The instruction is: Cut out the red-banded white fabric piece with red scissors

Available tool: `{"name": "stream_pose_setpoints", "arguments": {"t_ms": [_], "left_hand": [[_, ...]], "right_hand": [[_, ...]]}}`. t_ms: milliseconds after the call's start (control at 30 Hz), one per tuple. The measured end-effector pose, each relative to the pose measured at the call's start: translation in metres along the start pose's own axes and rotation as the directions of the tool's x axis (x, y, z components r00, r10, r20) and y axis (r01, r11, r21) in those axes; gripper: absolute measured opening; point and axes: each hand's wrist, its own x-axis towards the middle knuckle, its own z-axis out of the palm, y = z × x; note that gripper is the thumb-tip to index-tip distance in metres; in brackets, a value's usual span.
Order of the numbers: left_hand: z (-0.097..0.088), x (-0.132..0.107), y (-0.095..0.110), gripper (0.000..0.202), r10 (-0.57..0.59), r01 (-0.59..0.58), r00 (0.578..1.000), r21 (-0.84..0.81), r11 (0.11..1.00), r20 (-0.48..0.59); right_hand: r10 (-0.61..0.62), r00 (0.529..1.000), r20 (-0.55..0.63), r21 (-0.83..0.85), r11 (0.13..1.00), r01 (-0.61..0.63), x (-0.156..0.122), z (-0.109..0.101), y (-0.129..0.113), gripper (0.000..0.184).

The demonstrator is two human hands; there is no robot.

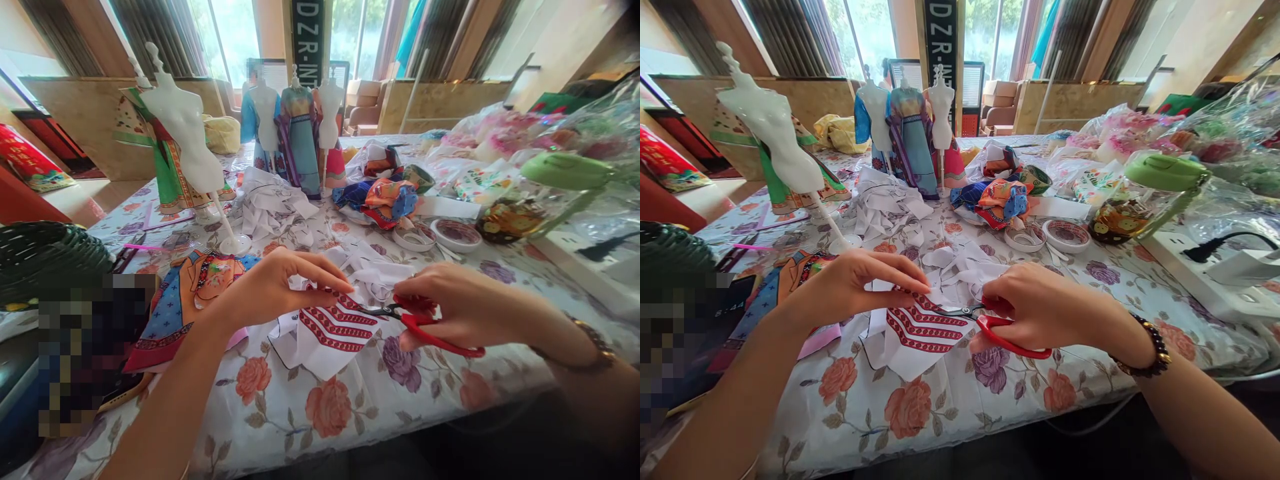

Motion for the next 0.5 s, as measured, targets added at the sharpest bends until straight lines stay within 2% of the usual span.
{"name": "stream_pose_setpoints", "arguments": {"t_ms": [233, 500], "left_hand": [[0.0009, 0.0000, 0.0008, 0.026, -0.024, 0.024, 1.000, 0.007, 1.000, -0.009], [0.0027, 0.0018, 0.0048, 0.023, -0.048, 0.045, 0.995, -0.033, 0.998, -0.085]], "right_hand": [[0.002, 1.000, 0.010, 0.219, 0.976, -0.004, 0.0025, -0.0001, -0.0047, 0.058], [0.023, 0.998, 0.065, 0.294, 0.955, -0.042, 0.0062, 0.0015, -0.0065, 0.055]]}}
